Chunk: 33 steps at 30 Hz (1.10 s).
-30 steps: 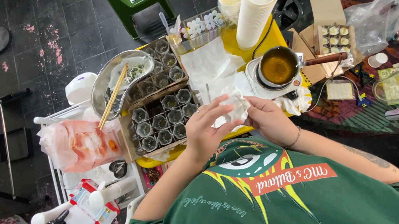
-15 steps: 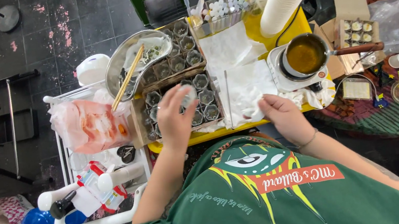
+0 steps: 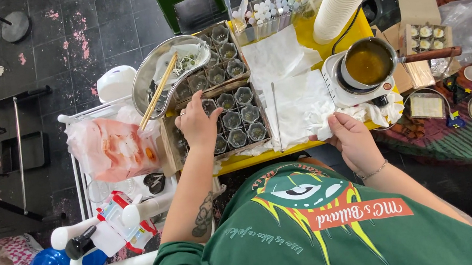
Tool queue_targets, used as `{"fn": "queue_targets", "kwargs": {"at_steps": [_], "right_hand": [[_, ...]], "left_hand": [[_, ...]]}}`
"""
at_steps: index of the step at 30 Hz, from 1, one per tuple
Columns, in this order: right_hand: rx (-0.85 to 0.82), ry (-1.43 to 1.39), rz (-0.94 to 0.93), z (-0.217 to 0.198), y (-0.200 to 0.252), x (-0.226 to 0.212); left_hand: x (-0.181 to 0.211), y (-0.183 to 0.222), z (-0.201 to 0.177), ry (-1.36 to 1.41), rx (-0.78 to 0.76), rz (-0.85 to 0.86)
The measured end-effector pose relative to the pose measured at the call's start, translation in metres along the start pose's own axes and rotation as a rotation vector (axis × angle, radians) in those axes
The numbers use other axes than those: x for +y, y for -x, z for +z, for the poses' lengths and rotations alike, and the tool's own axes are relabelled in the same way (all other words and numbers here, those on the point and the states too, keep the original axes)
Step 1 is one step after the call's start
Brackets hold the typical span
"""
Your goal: Cleaning and preparing small glass jars with a tissue at a candle production station.
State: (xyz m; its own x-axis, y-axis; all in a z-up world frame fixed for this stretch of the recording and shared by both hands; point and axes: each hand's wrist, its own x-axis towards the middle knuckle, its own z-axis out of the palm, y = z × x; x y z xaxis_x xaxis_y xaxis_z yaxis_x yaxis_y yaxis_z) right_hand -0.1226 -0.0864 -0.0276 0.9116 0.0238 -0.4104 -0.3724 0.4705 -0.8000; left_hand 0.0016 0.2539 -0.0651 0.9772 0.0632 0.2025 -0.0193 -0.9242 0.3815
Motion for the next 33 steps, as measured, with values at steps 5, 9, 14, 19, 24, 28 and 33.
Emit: {"fn": "queue_targets", "kwargs": {"at_steps": [5,9,14,19,24,28,33], "right_hand": [[0.018,-0.022,0.038,0.004,-0.001,0.003],[-0.005,-0.018,0.057,-0.003,-0.004,0.016],[0.015,-0.03,0.1,0.003,-0.009,0.015],[-0.004,-0.076,0.105,0.003,-0.015,0.021],[0.005,-0.079,0.121,0.014,-0.015,0.012],[0.005,-0.067,0.119,0.01,-0.019,0.014],[0.023,-0.024,0.115,0.006,-0.021,0.017]], "left_hand": [[-0.008,0.003,0.001,-0.032,0.095,0.027],[-0.004,0.014,-0.022,-0.114,-0.033,-0.053],[0.003,0.02,-0.038,-0.24,-0.238,-0.093],[0.018,0.015,-0.047,-0.27,-0.281,-0.108],[0.028,0.009,-0.05,-0.476,-0.447,-0.188],[0.035,0.003,-0.05,-0.524,-0.527,-0.195],[0.04,-0.007,-0.047,-0.476,-0.56,-0.306]]}}
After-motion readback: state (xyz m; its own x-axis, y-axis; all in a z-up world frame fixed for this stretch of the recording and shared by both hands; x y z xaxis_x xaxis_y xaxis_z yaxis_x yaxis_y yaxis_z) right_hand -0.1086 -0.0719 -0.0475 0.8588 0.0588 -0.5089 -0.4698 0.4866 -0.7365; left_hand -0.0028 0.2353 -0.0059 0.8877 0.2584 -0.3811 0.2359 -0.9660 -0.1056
